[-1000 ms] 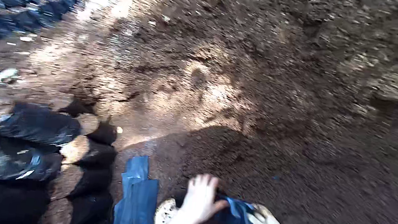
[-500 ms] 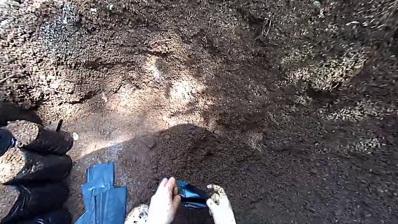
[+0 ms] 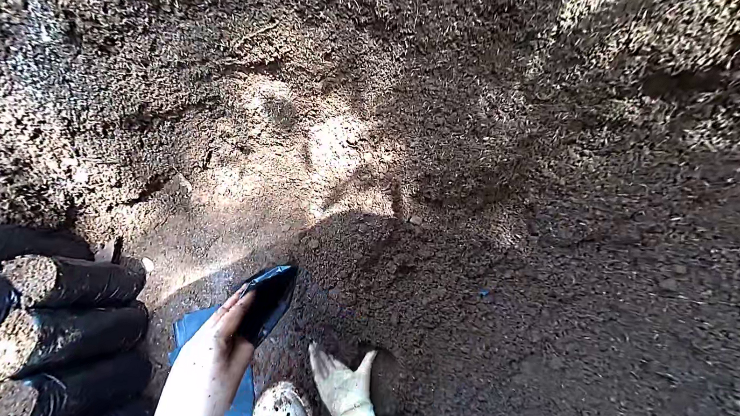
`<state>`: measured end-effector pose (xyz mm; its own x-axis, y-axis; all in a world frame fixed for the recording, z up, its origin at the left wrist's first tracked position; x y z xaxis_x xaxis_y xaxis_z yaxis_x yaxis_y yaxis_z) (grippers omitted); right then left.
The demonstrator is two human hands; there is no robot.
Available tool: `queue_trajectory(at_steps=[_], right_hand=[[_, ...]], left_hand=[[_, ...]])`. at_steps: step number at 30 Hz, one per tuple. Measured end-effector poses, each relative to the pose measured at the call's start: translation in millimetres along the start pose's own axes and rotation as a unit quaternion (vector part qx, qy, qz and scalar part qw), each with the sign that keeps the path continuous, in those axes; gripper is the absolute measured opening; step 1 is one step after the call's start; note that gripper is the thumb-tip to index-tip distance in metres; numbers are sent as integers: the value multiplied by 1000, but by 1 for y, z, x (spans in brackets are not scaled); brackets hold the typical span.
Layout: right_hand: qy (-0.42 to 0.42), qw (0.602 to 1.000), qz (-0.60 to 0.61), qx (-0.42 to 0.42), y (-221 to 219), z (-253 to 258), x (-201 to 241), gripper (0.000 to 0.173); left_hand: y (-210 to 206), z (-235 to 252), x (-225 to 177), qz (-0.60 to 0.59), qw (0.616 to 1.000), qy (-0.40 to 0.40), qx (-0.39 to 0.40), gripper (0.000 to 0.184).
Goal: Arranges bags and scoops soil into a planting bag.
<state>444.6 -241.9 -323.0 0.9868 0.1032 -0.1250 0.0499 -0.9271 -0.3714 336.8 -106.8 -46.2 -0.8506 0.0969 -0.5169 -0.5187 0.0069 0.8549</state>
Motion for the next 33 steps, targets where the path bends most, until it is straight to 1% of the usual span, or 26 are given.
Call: queue_trajectory(at_steps=[1,3,4,5,8,10,12,14,15,17,18,20,21,22,23,24,26,27,28,29,30,31,32,33], right_hand=[[5,998,63,-11,-13,5,6,118],[37,983,174,-38,-35,7,19,97],[55,975,213,-34,-45,8,26,86],[68,971,229,-19,-57,9,32,80],[110,967,224,53,-99,13,63,73],[120,966,216,74,-120,19,80,70],[111,968,212,74,-129,25,87,72],[127,973,185,47,-119,29,91,70],[146,977,152,23,-109,26,94,67],[207,977,30,-35,-89,12,110,59],[232,971,-37,-41,-84,1,121,57],[273,953,-129,-23,-89,-24,146,56],[274,950,-149,22,-99,-40,154,61],[260,951,-152,69,-109,-53,159,68],[240,954,-148,97,-115,-65,163,75],[227,958,-147,97,-113,-75,168,81],[229,953,-193,54,-92,-89,185,80],[263,928,-263,2,-77,-98,198,73],[326,874,-353,-71,-62,-109,216,62],[398,792,-442,-139,-52,-124,232,56],[461,701,-516,-173,-51,-135,240,61],[511,611,-577,-179,-58,-140,241,68],[546,527,-630,-163,-69,-138,236,73],[560,448,-683,-143,-81,-129,225,76]], left_hand=[[-3,-1,-1,-4,1000,5,12,58],[-11,-7,-3,-18,999,24,45,59],[-16,-11,-4,-30,997,42,65,60],[-20,-13,-6,-44,994,58,80,60],[-32,-22,-8,-58,988,76,121,59],[-44,-26,-6,-62,983,88,152,58],[-60,-27,-4,-66,975,105,186,59],[-80,-28,0,-76,965,118,223,63],[-92,-27,2,-77,960,120,241,64],[-116,-25,6,-78,952,118,271,65],[-127,-25,6,-78,948,118,286,65],[-149,-24,4,-81,940,116,309,64],[-157,-22,2,-82,939,117,314,62],[-164,-21,1,-82,938,119,315,61],[-169,-20,0,-78,939,121,313,59],[-172,-20,0,-73,940,126,309,58],[-173,-25,0,-72,941,135,303,58],[-172,-28,0,-76,941,134,300,58],[-172,-30,0,-82,942,131,297,58],[-172,-34,0,-88,943,127,296,58],[-174,-38,-1,-93,943,125,295,58],[-175,-42,-2,-97,942,122,297,57],[-177,-45,-4,-100,942,116,298,57],[-179,-48,-7,-101,942,111,300,56]])
Point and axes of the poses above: each hand's wrist, its own z-axis towards the middle knuckle, its own y-axis out of the back of the hand, x = y × z, the point moved 10 cm from there along z, towards the middle knuckle, and after that the axes turned 11 degrees about -x, right-handed, at the moved point
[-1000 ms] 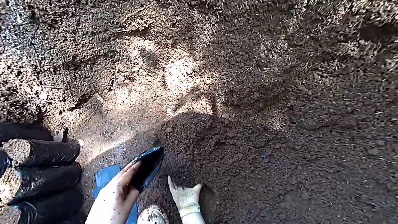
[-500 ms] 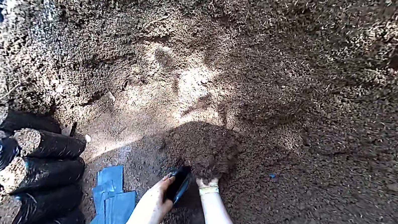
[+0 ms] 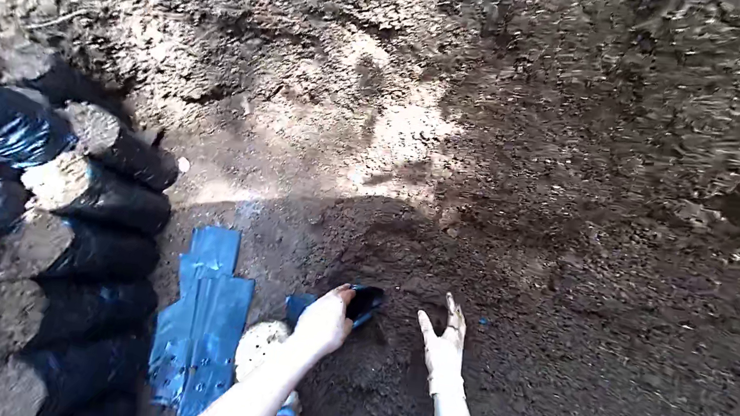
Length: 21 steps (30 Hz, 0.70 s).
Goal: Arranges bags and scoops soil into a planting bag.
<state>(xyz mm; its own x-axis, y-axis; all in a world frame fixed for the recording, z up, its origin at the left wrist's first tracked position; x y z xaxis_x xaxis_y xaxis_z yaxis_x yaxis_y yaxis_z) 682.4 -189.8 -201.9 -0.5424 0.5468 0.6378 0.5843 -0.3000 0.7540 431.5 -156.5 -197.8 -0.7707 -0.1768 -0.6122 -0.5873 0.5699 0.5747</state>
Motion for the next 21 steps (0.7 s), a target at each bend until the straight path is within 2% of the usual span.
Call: queue_trajectory(at_steps=[3,6,12,17,21], right_hand=[[132,965,-215,71,-53,9,31,68],[187,933,-289,107,-81,30,53,51],[191,903,-334,190,-93,48,59,46],[183,901,-350,180,-95,42,52,43],[136,906,-371,149,-86,37,44,54]], left_hand=[[-14,-4,-3,2,1000,-11,3,55],[-19,-8,0,-5,1000,-21,6,55],[-17,-7,5,-3,1000,-13,14,55],[-17,-7,5,-2,1000,-16,23,53],[-18,-8,6,-1,999,-24,25,52]])
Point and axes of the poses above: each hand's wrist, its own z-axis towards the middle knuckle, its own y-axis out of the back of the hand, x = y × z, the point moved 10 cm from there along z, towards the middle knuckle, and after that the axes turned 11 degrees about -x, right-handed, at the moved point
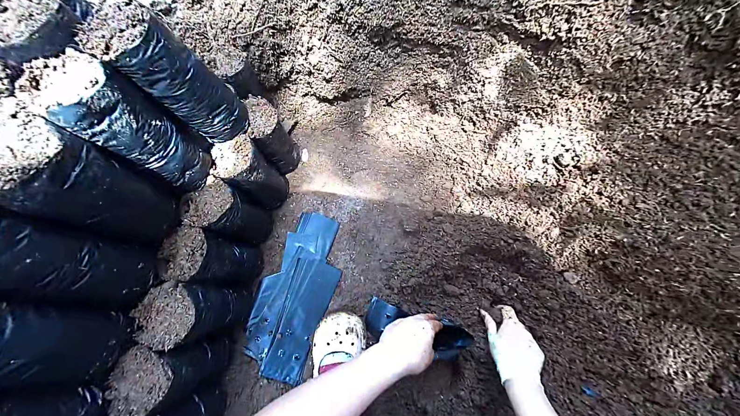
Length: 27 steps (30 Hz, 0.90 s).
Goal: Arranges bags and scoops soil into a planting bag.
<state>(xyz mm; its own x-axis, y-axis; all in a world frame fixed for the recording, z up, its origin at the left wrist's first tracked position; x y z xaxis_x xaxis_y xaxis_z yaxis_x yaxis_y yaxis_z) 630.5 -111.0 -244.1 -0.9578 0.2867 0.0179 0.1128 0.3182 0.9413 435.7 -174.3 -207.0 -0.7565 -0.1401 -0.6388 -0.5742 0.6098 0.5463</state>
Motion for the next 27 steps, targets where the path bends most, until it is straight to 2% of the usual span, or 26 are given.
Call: queue_trajectory(at_steps=[2,3,6,8,10,12,13,15,17,19,20,21,22,24,26,27], right_hand=[[-29,999,19,-3,-2,-2,-7,67],[-37,999,31,-1,-4,-4,-10,68],[-29,993,111,-11,-5,-14,-16,54],[-4,979,201,-31,-4,-20,-23,52],[6,960,277,-45,2,-33,-33,53],[-40,919,390,-49,8,-56,-47,50],[-86,878,468,-53,9,-71,-54,46],[-223,751,620,-42,3,-117,-63,42],[-377,595,709,25,-22,-174,-58,58],[-456,486,735,124,-64,-219,-35,76],[-478,435,747,155,-88,-231,-24,85],[-504,377,764,144,-112,-233,-18,90],[-526,315,783,109,-133,-227,-17,94],[-501,202,841,27,-140,-191,-14,94],[-429,145,891,-43,-124,-143,-16,90],[-397,143,904,-65,-115,-120,-19,89]], left_hand=[[2,-2,2,1,1000,3,2,53],[3,-3,3,1,1000,4,2,53],[3,-3,5,0,1000,5,1,53],[3,-2,4,1,1000,2,2,54],[3,-2,2,2,1000,1,5,54],[4,-3,1,-2,1000,1,2,54],[7,-4,1,-6,1000,2,-5,53],[19,-7,0,-19,1000,3,-25,53],[34,-7,-6,-35,998,8,-42,53],[46,-6,-11,-48,997,9,-52,53],[48,-5,-14,-52,997,11,-52,54],[50,-5,-16,-53,997,13,-51,54],[50,-4,-18,-51,997,14,-49,55],[49,-5,-24,-40,998,4,-44,56],[46,-8,-28,-37,999,-14,-32,59],[44,-10,-30,-42,999,-20,-24,60]])
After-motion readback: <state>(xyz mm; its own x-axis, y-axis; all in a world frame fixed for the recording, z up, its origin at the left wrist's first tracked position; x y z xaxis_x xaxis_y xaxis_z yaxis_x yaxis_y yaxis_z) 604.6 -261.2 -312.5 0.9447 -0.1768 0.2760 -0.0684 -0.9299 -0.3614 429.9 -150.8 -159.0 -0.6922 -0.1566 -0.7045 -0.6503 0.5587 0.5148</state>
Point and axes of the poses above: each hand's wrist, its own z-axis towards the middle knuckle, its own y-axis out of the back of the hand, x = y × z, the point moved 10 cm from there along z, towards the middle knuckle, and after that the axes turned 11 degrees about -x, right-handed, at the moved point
